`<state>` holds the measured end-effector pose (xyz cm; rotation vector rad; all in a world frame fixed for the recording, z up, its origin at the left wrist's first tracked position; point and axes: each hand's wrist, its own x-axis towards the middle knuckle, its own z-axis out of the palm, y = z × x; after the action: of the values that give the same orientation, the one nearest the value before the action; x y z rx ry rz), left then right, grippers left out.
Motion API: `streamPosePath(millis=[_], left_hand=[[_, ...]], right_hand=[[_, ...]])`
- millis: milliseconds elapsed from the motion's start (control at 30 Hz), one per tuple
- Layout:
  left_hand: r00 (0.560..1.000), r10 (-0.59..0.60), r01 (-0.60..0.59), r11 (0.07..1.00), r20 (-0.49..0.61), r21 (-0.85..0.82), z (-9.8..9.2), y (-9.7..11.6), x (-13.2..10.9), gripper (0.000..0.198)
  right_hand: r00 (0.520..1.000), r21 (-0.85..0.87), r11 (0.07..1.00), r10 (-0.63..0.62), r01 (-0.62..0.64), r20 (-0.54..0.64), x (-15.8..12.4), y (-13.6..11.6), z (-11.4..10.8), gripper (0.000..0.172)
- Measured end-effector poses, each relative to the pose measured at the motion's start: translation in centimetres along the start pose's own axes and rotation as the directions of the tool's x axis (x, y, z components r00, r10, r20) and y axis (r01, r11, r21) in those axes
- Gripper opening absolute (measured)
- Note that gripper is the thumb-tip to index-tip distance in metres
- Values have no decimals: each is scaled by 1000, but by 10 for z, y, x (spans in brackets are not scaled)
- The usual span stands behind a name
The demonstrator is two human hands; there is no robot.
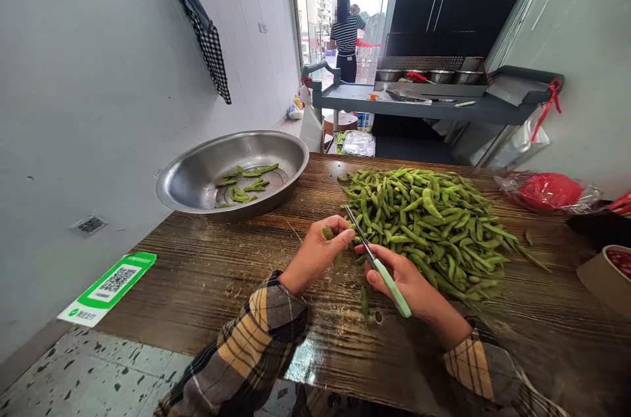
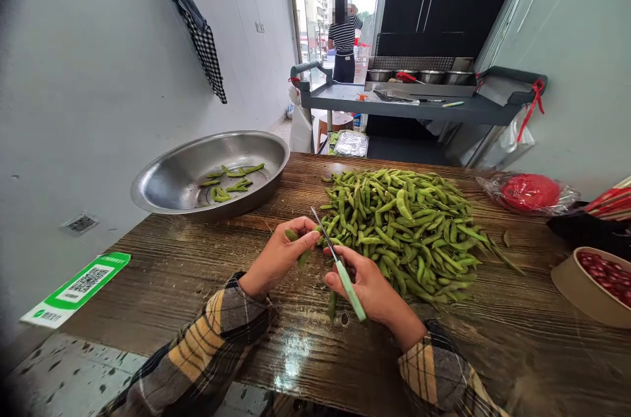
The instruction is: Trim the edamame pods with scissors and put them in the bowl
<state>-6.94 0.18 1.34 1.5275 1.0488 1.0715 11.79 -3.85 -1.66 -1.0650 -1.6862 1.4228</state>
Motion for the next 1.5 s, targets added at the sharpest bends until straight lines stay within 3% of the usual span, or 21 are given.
streamPosePath(millis=[133,500,633,800,1033,1200,1367,1500], left_hand=[[999,42,-43,999,25,30,-1,0,0,23],[1000,22,-22,1000,3,10,-2,-1,1,22],[997,-65,54,976,-49,-210,-4,-8,4,23],[978,-128,11,817,-162,-577,-10,-10,11,31],[932,-183,-95,711,-313,-697,-16,-7,13,26],[913,-155,-170,695,-376,-698,-19,-9,14,25],[933,-119,-151,727,-340,-669,-13,-9,11,31],[966,-97,-78,775,-239,-627,-3,-8,7,33]], right_hand=[[1000,-14,1000,3,-4,-15,0,1,0,52],[994,49,994,103,-101,-45,2,9,3,50],[986,204,972,140,-118,-95,4,10,5,57],[987,338,937,129,-90,-93,5,10,3,58],[987,366,924,142,-108,-69,2,7,4,55],[995,325,941,103,-98,1,1,10,6,52],[991,295,948,102,-122,82,0,11,8,53],[996,301,950,91,-85,-5,1,6,9,56]])
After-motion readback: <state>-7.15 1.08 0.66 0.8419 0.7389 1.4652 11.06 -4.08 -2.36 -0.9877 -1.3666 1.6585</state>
